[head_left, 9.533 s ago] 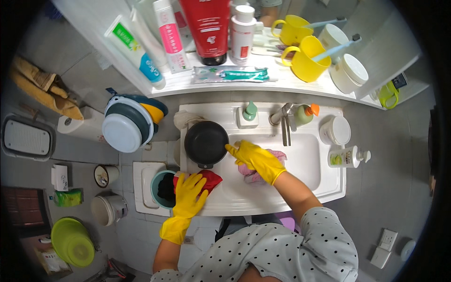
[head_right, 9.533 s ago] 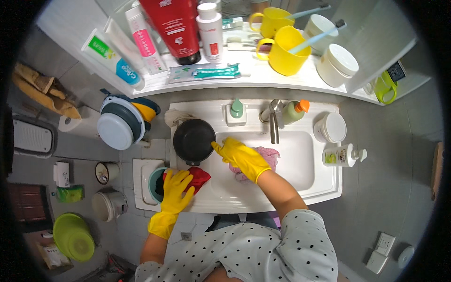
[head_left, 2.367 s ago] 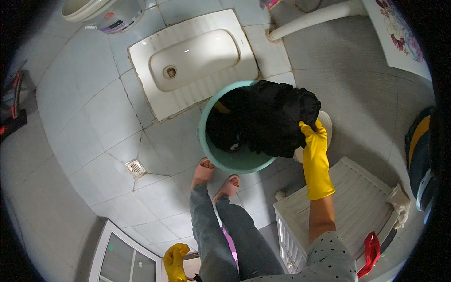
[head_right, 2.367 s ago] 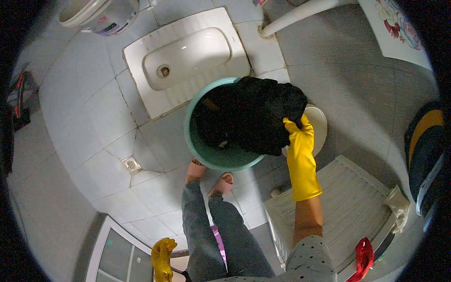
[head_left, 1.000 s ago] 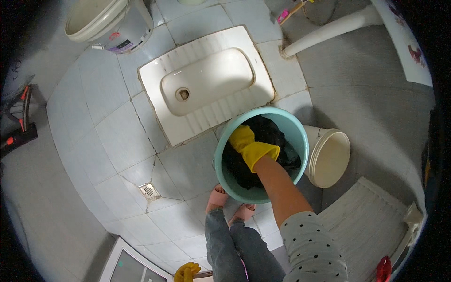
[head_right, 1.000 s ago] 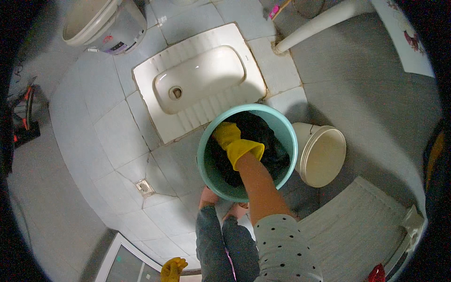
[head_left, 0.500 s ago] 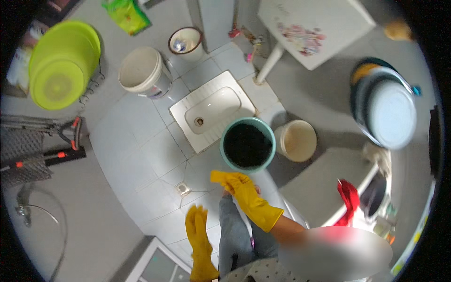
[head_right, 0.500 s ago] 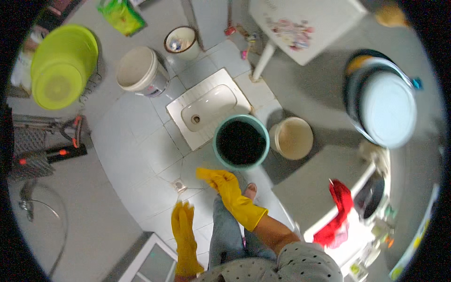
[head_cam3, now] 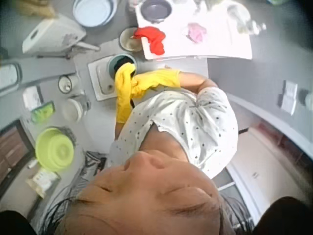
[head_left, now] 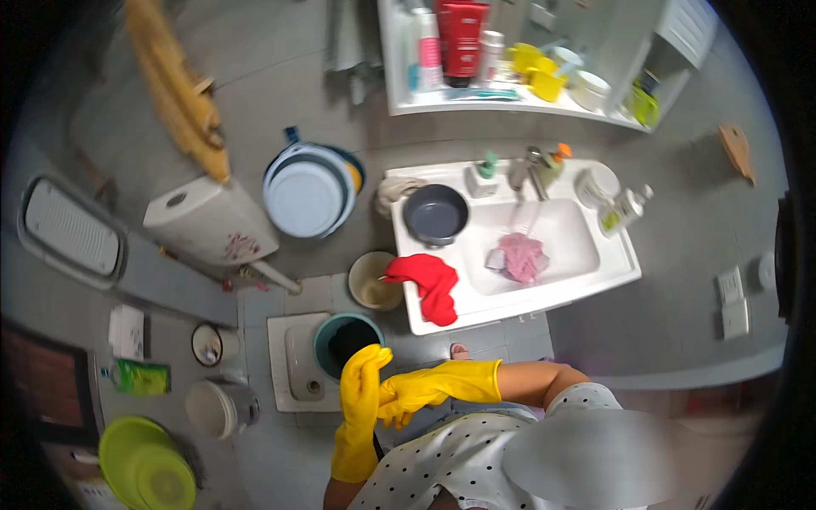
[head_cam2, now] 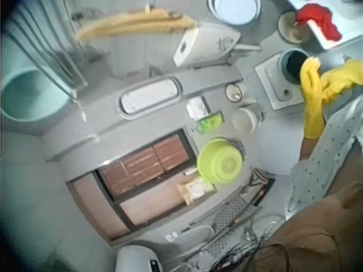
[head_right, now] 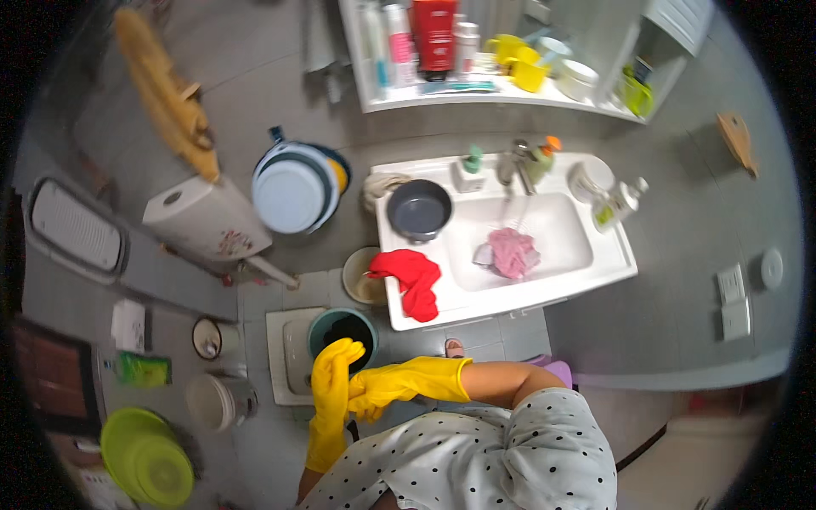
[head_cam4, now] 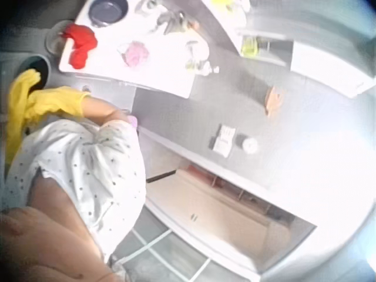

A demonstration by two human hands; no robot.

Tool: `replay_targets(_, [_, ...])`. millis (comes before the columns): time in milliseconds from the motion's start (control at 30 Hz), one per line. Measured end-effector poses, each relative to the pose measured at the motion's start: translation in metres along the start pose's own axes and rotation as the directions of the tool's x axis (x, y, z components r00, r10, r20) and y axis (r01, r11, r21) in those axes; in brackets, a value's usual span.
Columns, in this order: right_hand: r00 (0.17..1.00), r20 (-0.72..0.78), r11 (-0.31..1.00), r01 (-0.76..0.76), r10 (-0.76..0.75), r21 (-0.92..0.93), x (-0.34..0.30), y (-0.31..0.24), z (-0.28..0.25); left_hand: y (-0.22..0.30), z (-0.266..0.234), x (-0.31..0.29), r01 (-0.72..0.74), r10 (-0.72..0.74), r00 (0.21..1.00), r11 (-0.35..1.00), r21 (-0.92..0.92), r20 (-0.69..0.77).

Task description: The person washes dark-colored clothes by hand in a green basin filled with soapy water, then transfers them to a blue bucket. They subsequently rinse a pink cloth and a red cloth under running water in a bathroom sink.

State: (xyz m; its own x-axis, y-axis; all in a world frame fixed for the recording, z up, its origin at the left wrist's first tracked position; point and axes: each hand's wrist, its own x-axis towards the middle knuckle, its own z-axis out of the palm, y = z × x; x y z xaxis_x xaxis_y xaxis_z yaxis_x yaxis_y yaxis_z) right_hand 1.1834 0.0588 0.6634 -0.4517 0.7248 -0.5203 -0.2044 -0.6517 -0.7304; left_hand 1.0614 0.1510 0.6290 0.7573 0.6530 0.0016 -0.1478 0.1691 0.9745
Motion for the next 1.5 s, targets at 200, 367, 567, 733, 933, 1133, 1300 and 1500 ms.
replay_targets(200, [0.847,-0.384,0.867,0.461,-0.366,0.189,-0.148,0.094,-0.043,-0.015,0.116,0.077,-0.298,0.126,0.924,0.828,0.475,0.361])
replay_targets(367, [0.62,-0.74,0.815,0.552,-0.261,0.175,-0.287,0.133,-0.062,-0.064,0.149,0.137,-0.495,-0.146,0.859,0.009,0.869,0.491])
replay_targets(567, [0.508,-0.851,0.812,0.548,-0.131,0.202,-0.392,0.174,-0.099,-0.082,0.149,0.184,-0.302,-0.19,0.939,-0.052,0.952,0.288])
replay_targets(733, [0.441,-0.893,0.756,0.613,-0.089,0.227,-0.421,0.171,-0.135,0.021,0.22,0.181,-0.008,-0.078,0.993,0.716,0.698,0.091])
replay_targets(933, [0.37,-0.927,0.684,0.693,-0.064,0.229,-0.425,0.154,-0.157,0.051,0.243,0.251,-0.012,-0.227,0.955,0.61,0.792,0.19])
replay_targets(1133, [0.245,-0.97,0.625,0.756,0.004,0.194,-0.423,0.169,-0.128,-0.016,0.262,0.305,-0.345,-0.065,0.919,0.344,0.873,0.389])
replay_targets(1300, [0.129,-0.984,0.55,0.816,0.125,0.177,-0.425,0.174,-0.115,-0.047,0.26,0.316,-0.347,-0.272,0.9,0.025,0.938,0.34])
replay_targets(1500, [0.098,-0.979,0.499,0.849,0.179,0.176,-0.411,0.176,-0.115,-0.033,0.275,0.27,-0.385,-0.025,0.901,0.413,0.826,0.433])
